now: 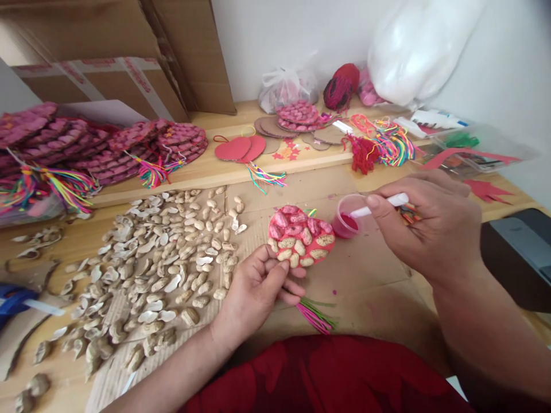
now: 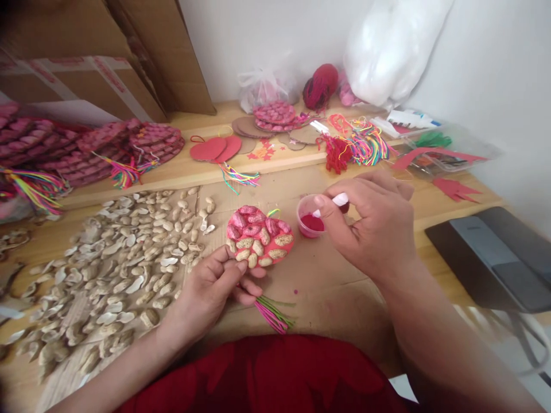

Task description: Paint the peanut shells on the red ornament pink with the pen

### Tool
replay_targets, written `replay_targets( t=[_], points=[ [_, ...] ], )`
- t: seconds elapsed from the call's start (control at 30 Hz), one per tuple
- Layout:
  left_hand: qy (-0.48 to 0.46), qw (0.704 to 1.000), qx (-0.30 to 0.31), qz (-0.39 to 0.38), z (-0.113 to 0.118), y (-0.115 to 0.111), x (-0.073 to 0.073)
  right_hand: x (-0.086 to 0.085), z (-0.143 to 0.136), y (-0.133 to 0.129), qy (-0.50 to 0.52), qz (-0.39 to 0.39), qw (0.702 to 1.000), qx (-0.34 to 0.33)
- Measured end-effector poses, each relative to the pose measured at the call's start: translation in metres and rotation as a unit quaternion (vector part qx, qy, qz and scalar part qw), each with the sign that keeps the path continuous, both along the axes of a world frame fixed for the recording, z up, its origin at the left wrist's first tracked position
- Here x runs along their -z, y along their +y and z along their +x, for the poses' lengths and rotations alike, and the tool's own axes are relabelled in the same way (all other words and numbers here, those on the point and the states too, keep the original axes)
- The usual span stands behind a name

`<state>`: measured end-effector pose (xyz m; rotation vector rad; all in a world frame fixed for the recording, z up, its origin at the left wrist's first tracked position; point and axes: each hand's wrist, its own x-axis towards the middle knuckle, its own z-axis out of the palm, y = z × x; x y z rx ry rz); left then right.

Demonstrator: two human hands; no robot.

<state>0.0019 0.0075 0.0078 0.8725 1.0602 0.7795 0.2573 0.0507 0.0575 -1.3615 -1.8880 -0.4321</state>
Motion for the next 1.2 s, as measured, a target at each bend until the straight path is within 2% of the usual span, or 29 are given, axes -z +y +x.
replay_targets(
  t=[0.2, 0.3, 0.47, 0.57, 0.7, 0.8, 0.87, 1.2],
  points=[
    [0.003, 1.000, -0.006, 0.008, 0.001, 0.000, -0.001, -0.003, 0.002, -0.002, 0.021, -0.023, 1.000, -0.003],
    [0.010, 1.000, -0.005, 0.020, 0.002, -0.001, -0.002, -0.004, 0.002, -0.003, 0.037, -0.002, 0.999, -0.010],
    [0.013, 0.999, -0.005, 0.047, 0.001, -0.001, 0.000, -0.003, 0.005, -0.004, 0.012, -0.001, 1.000, -0.001],
    [0.023, 0.998, -0.008, 0.060, 0.001, -0.002, 0.000, -0.003, -0.001, -0.009, 0.100, 0.037, 0.994, -0.012],
    [0.038, 0.997, -0.008, 0.070, 0.002, -0.003, -0.001, -0.006, -0.020, -0.020, 0.244, 0.030, 0.965, -0.089],
    [0.043, 0.996, -0.008, 0.076, 0.003, -0.004, 0.000, -0.008, -0.030, -0.026, 0.200, -0.043, 0.964, -0.167],
    [0.045, 0.996, -0.008, 0.082, 0.003, -0.005, 0.001, -0.007, -0.031, -0.027, 0.154, -0.064, 0.967, -0.192],
    [0.044, 0.995, -0.009, 0.089, 0.003, -0.007, 0.000, 0.003, -0.031, -0.024, 0.093, -0.069, 0.974, -0.196]
  ],
)
